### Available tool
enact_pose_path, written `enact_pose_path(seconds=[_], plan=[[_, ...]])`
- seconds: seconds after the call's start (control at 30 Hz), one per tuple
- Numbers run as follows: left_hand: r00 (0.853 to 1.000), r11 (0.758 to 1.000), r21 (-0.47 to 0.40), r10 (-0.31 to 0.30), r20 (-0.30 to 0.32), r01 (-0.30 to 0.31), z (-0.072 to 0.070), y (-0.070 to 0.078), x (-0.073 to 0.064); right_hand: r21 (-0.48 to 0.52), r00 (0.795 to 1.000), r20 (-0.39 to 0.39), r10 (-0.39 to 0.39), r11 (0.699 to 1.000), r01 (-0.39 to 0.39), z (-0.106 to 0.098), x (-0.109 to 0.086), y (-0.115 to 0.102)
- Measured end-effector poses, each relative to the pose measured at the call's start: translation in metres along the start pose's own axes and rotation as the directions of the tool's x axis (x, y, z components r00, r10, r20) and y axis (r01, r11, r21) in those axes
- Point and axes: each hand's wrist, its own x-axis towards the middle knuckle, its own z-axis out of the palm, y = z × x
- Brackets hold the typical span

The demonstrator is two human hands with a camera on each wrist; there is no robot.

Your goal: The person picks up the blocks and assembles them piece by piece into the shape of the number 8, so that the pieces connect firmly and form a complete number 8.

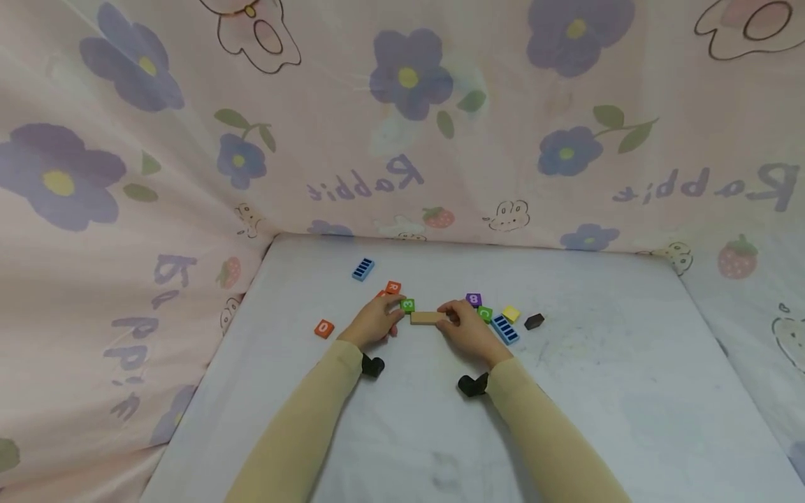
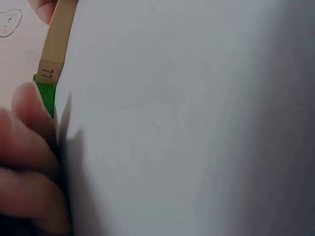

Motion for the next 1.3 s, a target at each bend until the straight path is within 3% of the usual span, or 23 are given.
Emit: enact_pose_path(seconds=[0.13,0.3,0.5,0.7,0.93,1.3], plan=[[1.000,1.000,-0.017,0.005,0.002,-0.005,-0.002,0.000,-0.001,-0.001,1.000,-0.006,-0.030,1.000,0.030,-0.001,0.000,0.001],[1.000,1.000,-0.001,0.013,0.020,-0.013,-0.007,0.000,-0.004,0.013,1.000,-0.004,-0.008,1.000,0.009,-0.001,0.000,0.002],[1.000,1.000,0.017,-0.016,0.018,0.015,-0.012,-0.004,-0.006,0.007,1.000,0.008,-0.018,1.000,0.018,0.006,0.005,0.000],[1.000,1.000,-0.002,-0.006,0.022,0.006,-0.011,-0.004,-0.006,0.005,1.000,0.002,-0.002,1.000,0.002,0.004,0.003,0.001],[1.000,1.000,-0.010,0.023,0.009,-0.023,-0.010,-0.002,-0.008,0.006,0.999,0.010,-0.040,0.999,0.040,0.001,-0.001,-0.001],[1.000,1.000,-0.015,0.012,-0.007,-0.012,-0.009,-0.002,-0.007,0.021,1.000,0.024,-0.019,1.000,0.018,0.001,0.000,0.000]])
